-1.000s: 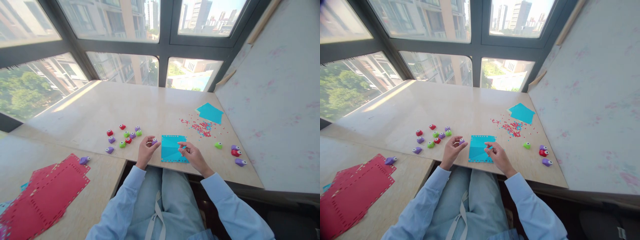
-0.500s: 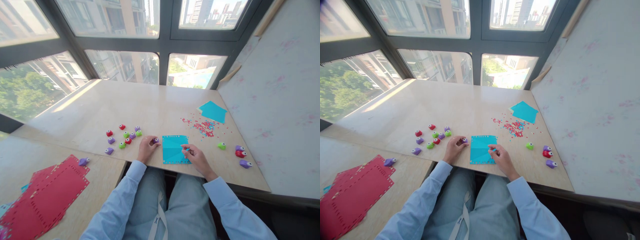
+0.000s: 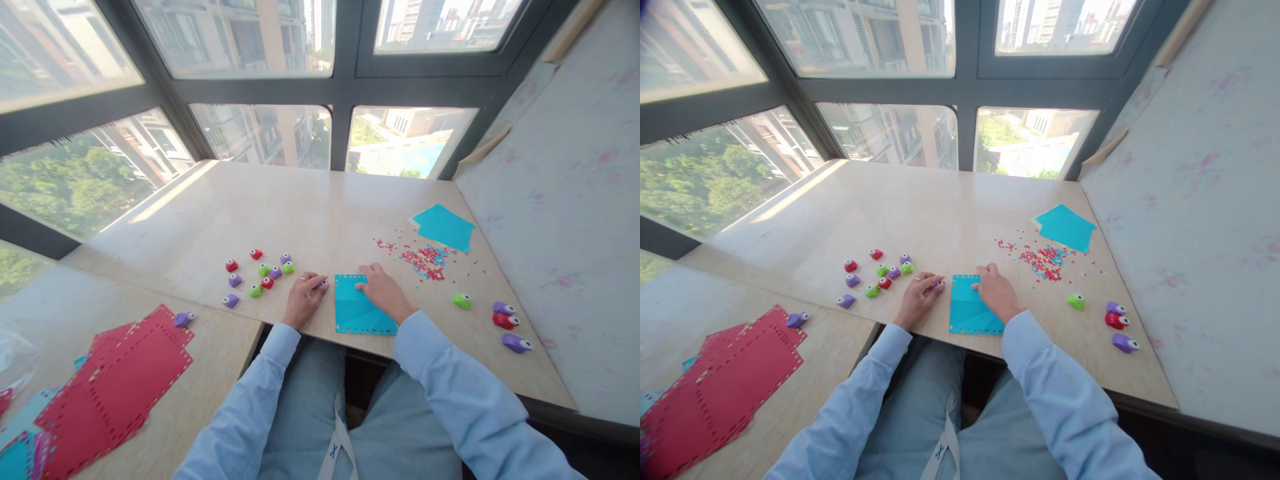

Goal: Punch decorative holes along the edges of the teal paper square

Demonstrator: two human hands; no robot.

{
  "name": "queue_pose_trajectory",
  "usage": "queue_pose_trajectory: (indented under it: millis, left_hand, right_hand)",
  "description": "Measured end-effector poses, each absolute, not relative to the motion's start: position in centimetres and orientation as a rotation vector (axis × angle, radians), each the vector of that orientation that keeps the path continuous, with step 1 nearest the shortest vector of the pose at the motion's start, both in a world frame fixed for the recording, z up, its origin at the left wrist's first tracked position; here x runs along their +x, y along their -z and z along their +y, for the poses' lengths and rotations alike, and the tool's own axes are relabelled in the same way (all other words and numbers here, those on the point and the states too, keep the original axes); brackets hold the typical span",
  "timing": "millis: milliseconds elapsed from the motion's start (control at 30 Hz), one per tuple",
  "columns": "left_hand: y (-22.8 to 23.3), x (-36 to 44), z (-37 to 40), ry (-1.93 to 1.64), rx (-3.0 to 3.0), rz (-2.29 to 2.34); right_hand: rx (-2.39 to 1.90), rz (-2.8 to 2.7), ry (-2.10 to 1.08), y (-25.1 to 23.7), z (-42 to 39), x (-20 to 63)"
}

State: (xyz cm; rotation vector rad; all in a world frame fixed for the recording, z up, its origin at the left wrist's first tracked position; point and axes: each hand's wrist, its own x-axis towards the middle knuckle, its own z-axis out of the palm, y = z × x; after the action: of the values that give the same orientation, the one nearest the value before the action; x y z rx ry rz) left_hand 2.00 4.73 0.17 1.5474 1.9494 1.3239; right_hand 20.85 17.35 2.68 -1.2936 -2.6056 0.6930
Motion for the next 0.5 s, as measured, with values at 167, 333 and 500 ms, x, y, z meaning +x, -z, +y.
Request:
queue_pose_trajectory:
  millis: [167,333,500]
  left_hand:
    - [-0.13,2.10,4.78,-1.339,1.567,1.932]
    - [-0.23,2.25,4.92,-1.429,1.542,1.820]
    - [-0.34,2.38,4.94,-1.428,1.535,1.787]
  right_hand:
    - [-1.294,-2.561,-0.771,-1.85,18.11,20.62]
    - [-1.233,-2.509,-0.834,-1.72,18.45,20.48]
    - [-1.189,-2.453,-0.906,-2.30,18.37,20.27]
